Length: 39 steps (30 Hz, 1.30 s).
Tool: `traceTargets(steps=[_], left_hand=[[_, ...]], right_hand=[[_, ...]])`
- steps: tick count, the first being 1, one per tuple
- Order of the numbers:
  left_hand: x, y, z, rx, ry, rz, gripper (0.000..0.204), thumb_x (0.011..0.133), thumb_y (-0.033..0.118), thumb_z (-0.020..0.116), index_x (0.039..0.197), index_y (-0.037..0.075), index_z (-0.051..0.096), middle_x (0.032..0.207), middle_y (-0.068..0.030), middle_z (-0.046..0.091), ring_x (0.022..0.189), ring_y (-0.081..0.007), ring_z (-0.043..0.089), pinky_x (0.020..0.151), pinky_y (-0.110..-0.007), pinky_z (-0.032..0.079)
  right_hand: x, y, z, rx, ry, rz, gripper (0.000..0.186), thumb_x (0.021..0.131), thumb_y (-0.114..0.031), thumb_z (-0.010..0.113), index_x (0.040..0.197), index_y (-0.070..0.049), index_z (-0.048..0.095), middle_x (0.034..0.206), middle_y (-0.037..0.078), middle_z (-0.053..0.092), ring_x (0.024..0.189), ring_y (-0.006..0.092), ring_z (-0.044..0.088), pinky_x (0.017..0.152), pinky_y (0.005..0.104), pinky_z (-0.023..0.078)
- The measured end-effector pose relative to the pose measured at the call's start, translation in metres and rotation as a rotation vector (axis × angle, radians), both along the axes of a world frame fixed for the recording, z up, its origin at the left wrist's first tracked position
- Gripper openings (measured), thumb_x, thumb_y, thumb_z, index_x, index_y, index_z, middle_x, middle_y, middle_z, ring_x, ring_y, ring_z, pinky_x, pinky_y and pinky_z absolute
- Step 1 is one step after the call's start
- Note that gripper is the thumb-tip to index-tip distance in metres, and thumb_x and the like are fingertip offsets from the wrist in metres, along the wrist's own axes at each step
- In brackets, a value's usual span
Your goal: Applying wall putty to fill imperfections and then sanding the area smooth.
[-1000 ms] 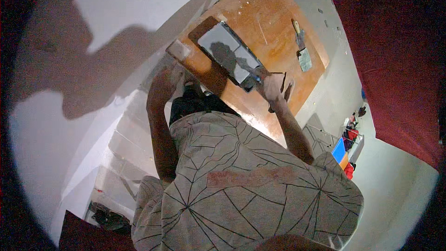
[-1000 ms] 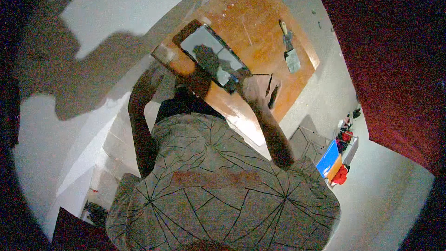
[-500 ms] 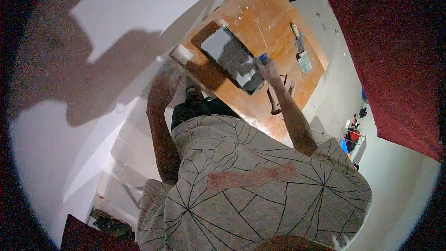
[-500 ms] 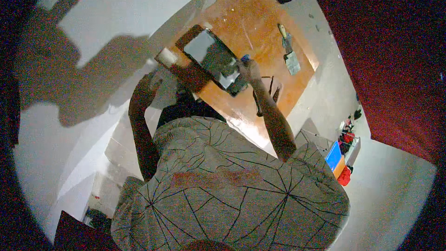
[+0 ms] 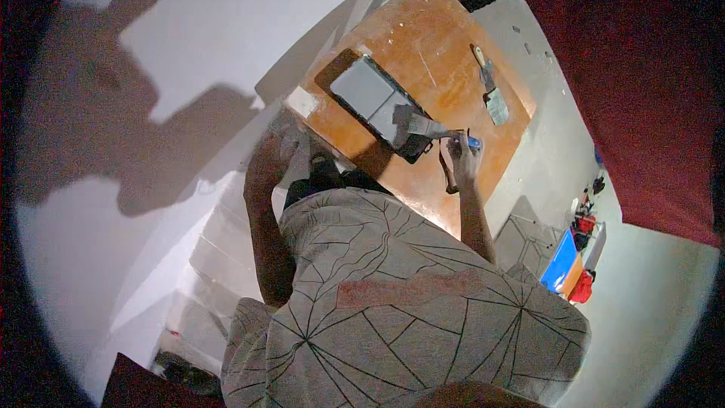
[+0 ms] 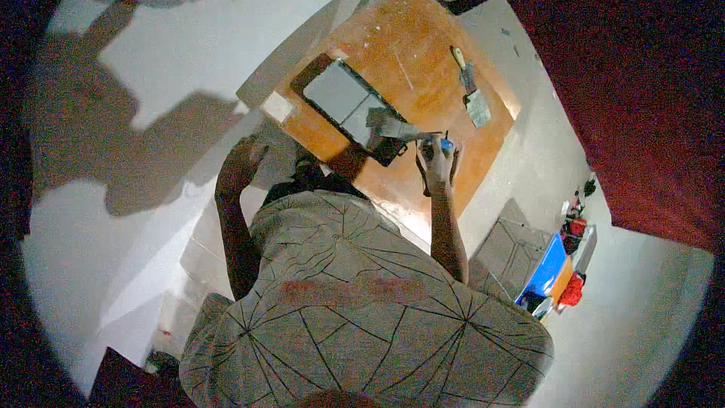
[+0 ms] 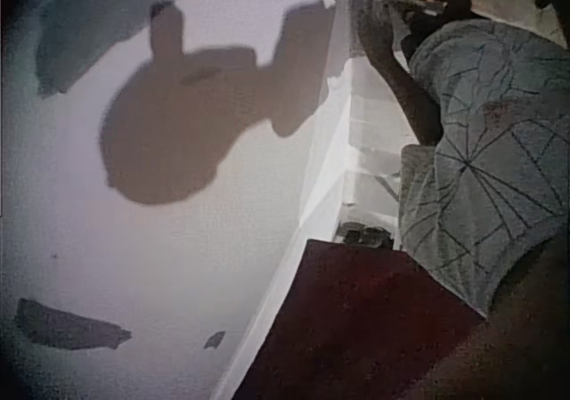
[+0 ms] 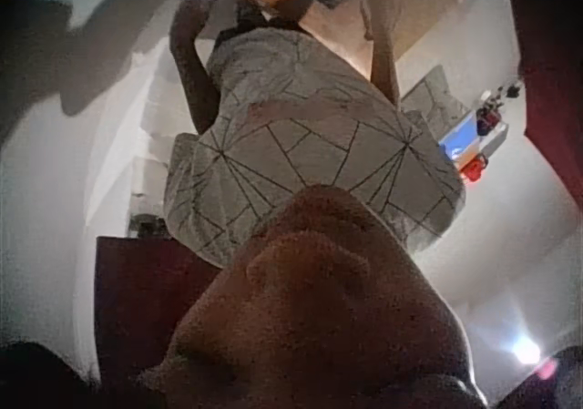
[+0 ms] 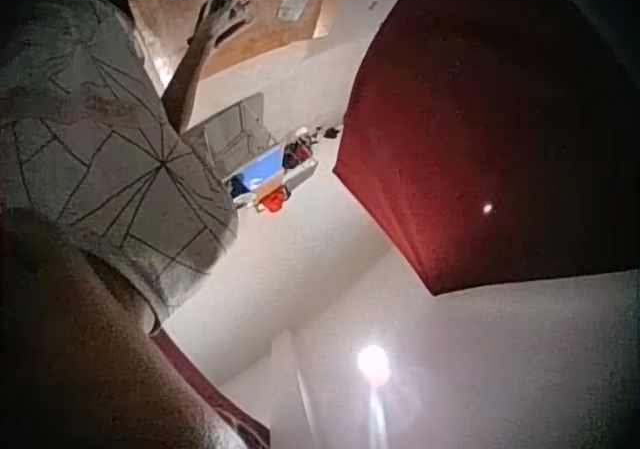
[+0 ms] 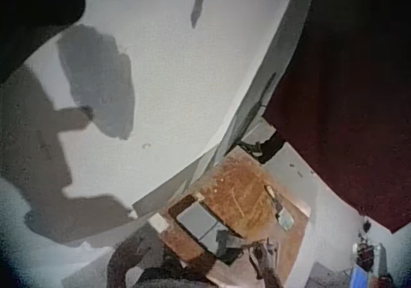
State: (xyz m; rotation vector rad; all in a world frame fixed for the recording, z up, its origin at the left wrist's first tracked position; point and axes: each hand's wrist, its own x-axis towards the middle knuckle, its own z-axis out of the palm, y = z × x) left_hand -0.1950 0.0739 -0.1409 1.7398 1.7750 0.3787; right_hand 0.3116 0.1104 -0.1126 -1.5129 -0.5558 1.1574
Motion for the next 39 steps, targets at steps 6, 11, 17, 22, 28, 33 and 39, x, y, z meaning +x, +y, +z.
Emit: traceTargets(steps=[6, 11, 17, 22, 28, 33, 39], left_hand=[[0.025, 0.050, 0.095, -0.022, -0.108, 0.019, 0.050, 0.100, 0.037, 0.059, 0.137, 0.002, 0.056, 0.136, -0.0261, 0.058, 0.127, -0.0437, 0.054, 0.107, -0.050, 0.044], [0.004, 0.072, 0.073, 0.177, -0.075, -0.099, 0.042, 0.101, 0.027, 0.057, 0.132, -0.001, 0.057, 0.129, -0.0282, 0.060, 0.121, -0.0448, 0.056, 0.104, -0.049, 0.045], [-0.001, 0.068, 0.081, 0.241, -0.119, -0.164, 0.043, 0.102, 0.028, 0.055, 0.135, 0.001, 0.056, 0.130, -0.0290, 0.059, 0.122, -0.0453, 0.056, 0.106, -0.049, 0.044], [-0.002, 0.063, 0.084, 0.123, 0.041, -0.131, 0.053, 0.102, 0.036, 0.055, 0.139, -0.002, 0.052, 0.135, -0.0326, 0.056, 0.128, -0.0492, 0.051, 0.108, -0.051, 0.042], [-0.002, 0.074, 0.077, 0.093, -0.032, -0.040, 0.061, 0.102, 0.046, 0.054, 0.137, -0.004, 0.053, 0.136, -0.0313, 0.057, 0.128, -0.0491, 0.052, 0.108, -0.052, 0.041], [0.011, 0.075, 0.100, 0.012, -0.073, -0.003, 0.054, 0.102, 0.043, 0.055, 0.136, 0.000, 0.055, 0.131, -0.0294, 0.060, 0.124, -0.0460, 0.056, 0.106, -0.051, 0.044], [0.016, 0.066, 0.091, 0.089, -0.025, -0.103, 0.049, 0.101, 0.033, 0.058, 0.138, 0.001, 0.054, 0.132, -0.0278, 0.059, 0.125, -0.0441, 0.056, 0.105, -0.051, 0.045]], right_hand=[[-0.021, -0.016, 0.043, 0.206, 0.389, -0.208, 0.015, 0.105, -0.018, 0.057, 0.102, -0.005, 0.062, 0.101, 0.007, 0.066, 0.090, 0.0174, 0.064, 0.079, 0.0304, 0.054], [-0.045, 0.003, 0.068, 0.324, 0.635, -0.315, 0.012, 0.106, -0.014, 0.054, 0.095, -0.010, 0.058, 0.077, 0.005, 0.058, 0.071, 0.0162, 0.056, 0.071, 0.0299, 0.052], [-0.045, 0.033, 0.103, 0.492, 0.863, -0.018, 0.022, 0.105, -0.027, 0.058, 0.099, -0.006, 0.061, 0.092, 0.006, 0.063, 0.081, 0.0152, 0.060, 0.073, 0.0271, 0.052], [-0.069, 0.053, 0.135, 0.431, 0.770, -0.257, 0.025, 0.107, -0.028, 0.056, 0.095, -0.006, 0.060, 0.084, 0.004, 0.062, 0.075, 0.0133, 0.057, 0.070, 0.0267, 0.049], [-0.054, 0.032, 0.056, 0.193, -0.153, 0.207, 0.026, 0.108, -0.020, 0.052, 0.113, 0.003, 0.064, 0.100, 0.007, 0.068, 0.086, 0.0138, 0.062, 0.079, 0.0262, 0.052], [-0.061, 0.015, -0.020, 0.173, -0.262, 0.394, 0.028, 0.106, -0.021, 0.057, 0.122, 0.000, 0.066, 0.108, 0.002, 0.068, 0.097, 0.0120, 0.063, 0.083, 0.0282, 0.051], [-0.020, -0.012, -0.056, 0.233, -0.350, 0.302, 0.026, 0.103, -0.021, 0.061, 0.120, -0.003, 0.069, 0.094, 0.004, 0.069, 0.079, 0.0143, 0.061, 0.073, 0.0303, 0.051]])
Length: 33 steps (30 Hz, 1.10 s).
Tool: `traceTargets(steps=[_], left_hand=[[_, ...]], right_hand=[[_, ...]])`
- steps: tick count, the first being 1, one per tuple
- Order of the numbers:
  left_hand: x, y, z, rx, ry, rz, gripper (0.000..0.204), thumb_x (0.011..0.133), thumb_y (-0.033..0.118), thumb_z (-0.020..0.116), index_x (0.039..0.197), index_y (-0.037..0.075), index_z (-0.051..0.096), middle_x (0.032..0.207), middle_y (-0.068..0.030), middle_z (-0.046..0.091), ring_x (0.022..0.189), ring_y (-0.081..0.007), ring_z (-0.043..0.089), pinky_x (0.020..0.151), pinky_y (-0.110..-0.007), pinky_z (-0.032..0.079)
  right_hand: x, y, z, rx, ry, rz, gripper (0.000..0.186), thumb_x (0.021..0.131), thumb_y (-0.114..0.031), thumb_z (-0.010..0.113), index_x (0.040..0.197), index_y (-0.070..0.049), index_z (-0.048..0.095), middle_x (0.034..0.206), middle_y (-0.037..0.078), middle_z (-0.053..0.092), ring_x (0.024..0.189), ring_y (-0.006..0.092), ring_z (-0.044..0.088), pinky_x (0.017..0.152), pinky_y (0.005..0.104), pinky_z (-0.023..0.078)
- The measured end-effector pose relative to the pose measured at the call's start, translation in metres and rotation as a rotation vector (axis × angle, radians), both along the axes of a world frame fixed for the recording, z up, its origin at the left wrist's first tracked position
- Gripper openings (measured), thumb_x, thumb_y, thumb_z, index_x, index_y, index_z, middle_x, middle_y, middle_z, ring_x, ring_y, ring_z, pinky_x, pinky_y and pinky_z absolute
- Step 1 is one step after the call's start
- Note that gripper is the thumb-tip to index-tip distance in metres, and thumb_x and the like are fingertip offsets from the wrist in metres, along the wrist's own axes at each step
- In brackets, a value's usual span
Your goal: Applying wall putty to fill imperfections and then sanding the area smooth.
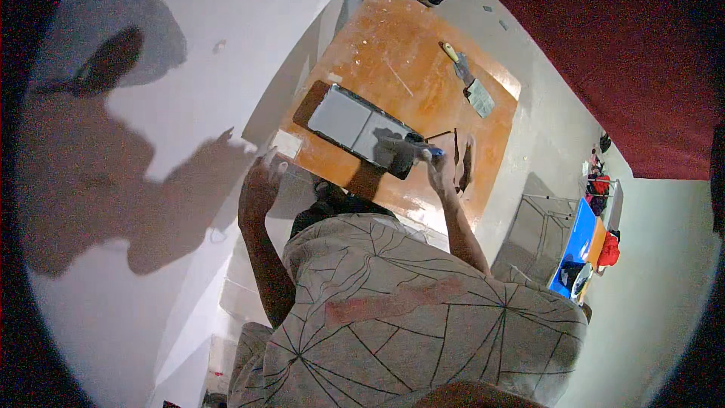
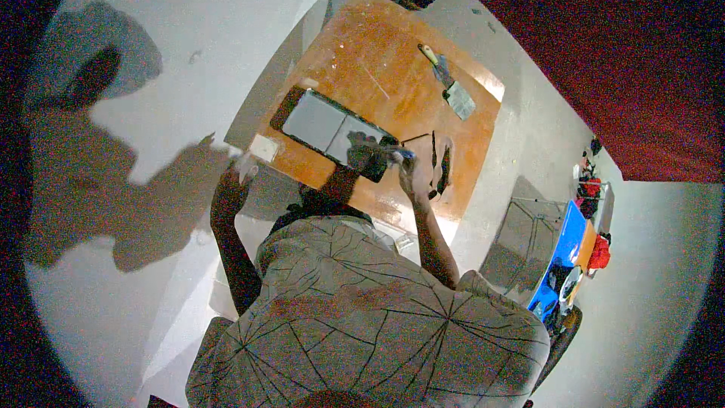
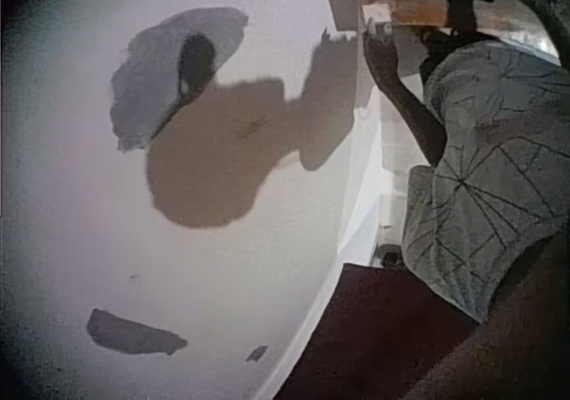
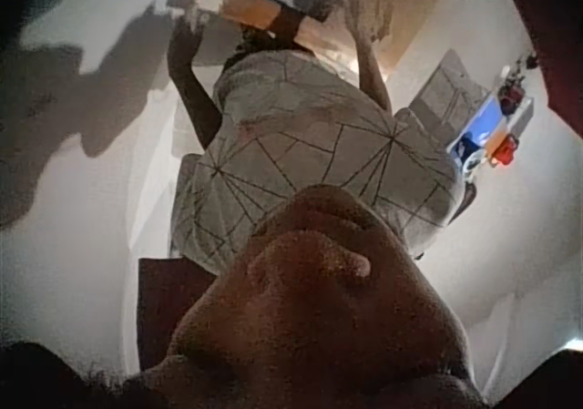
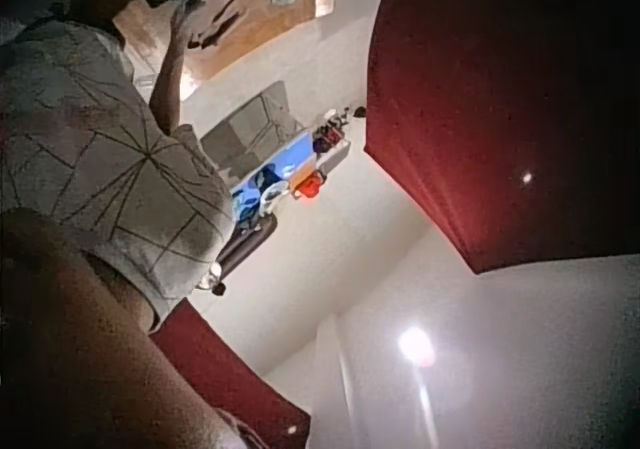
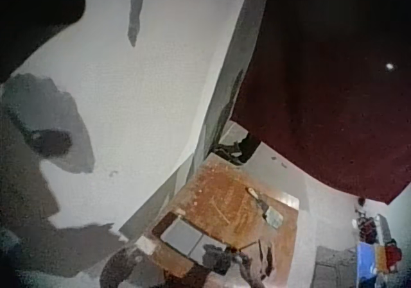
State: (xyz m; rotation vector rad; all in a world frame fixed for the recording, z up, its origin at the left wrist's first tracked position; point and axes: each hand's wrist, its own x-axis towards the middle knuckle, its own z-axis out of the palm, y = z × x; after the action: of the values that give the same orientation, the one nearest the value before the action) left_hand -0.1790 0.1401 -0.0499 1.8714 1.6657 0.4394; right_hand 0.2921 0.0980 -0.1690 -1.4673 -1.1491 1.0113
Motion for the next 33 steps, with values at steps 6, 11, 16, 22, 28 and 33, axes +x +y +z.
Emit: traceTargets(steps=[6, 11, 16, 22, 28, 33], left_hand=[[0.006, -0.004, 0.013, -0.041, -0.047, 0.043, 0.049, 0.101, 0.033, 0.059, 0.140, 0.003, 0.053, 0.135, -0.0271, 0.057, 0.125, -0.0446, 0.055, 0.105, -0.051, 0.045], [-0.006, -0.016, -0.011, -0.013, 0.010, 0.035, 0.051, 0.101, 0.035, 0.059, 0.139, 0.002, 0.054, 0.136, -0.0265, 0.057, 0.127, -0.0442, 0.054, 0.107, -0.050, 0.044], [-0.014, -0.034, -0.036, -0.041, -0.010, 0.105, 0.053, 0.101, 0.040, 0.057, 0.139, 0.003, 0.055, 0.135, -0.0259, 0.058, 0.127, -0.0434, 0.054, 0.108, -0.049, 0.043], [-0.020, -0.053, -0.035, -0.114, -0.037, 0.174, 0.054, 0.102, 0.041, 0.056, 0.141, 0.005, 0.054, 0.140, -0.0232, 0.057, 0.130, -0.0407, 0.053, 0.111, -0.050, 0.041], [-0.025, -0.083, -0.041, -0.130, -0.108, 0.257, 0.054, 0.102, 0.043, 0.055, 0.143, 0.007, 0.053, 0.144, -0.0214, 0.055, 0.134, -0.0400, 0.050, 0.114, -0.050, 0.039], [-0.023, -0.091, -0.045, -0.195, -0.074, 0.324, 0.054, 0.101, 0.041, 0.058, 0.143, 0.006, 0.054, 0.145, -0.0212, 0.054, 0.135, -0.0386, 0.050, 0.115, -0.048, 0.038]], right_hand=[[-0.003, 0.004, 0.097, -0.045, -0.681, 0.064, 0.017, 0.098, -0.015, 0.061, 0.109, -0.010, 0.074, 0.085, 0.011, 0.073, 0.072, 0.0253, 0.069, 0.064, 0.0352, 0.051], [-0.060, 0.042, 0.183, 0.006, -0.889, 0.199, 0.013, 0.093, -0.016, 0.066, 0.098, -0.005, 0.071, 0.094, 0.019, 0.073, 0.085, 0.0376, 0.070, 0.075, 0.0426, 0.055], [-0.078, 0.110, 0.106, -0.038, -1.050, 0.460, 0.015, 0.095, -0.022, 0.063, 0.092, -0.007, 0.068, 0.084, 0.019, 0.069, 0.078, 0.0380, 0.068, 0.067, 0.0455, 0.053], [-0.069, 0.162, 0.000, 0.586, -1.116, 0.480, 0.025, 0.094, -0.029, 0.065, 0.092, -0.005, 0.066, 0.078, 0.020, 0.063, 0.070, 0.0405, 0.061, 0.062, 0.0482, 0.050], [-0.093, 0.173, 0.021, 0.735, -1.397, 0.423, 0.030, 0.093, -0.033, 0.068, 0.096, -0.003, 0.068, 0.085, 0.018, 0.070, 0.071, 0.0386, 0.064, 0.064, 0.0453, 0.052], [-0.081, 0.142, 0.082, 0.120, -0.811, 0.404, 0.030, 0.102, -0.030, 0.061, 0.100, -0.001, 0.070, 0.090, 0.012, 0.074, 0.073, 0.0250, 0.068, 0.069, 0.0401, 0.054]])
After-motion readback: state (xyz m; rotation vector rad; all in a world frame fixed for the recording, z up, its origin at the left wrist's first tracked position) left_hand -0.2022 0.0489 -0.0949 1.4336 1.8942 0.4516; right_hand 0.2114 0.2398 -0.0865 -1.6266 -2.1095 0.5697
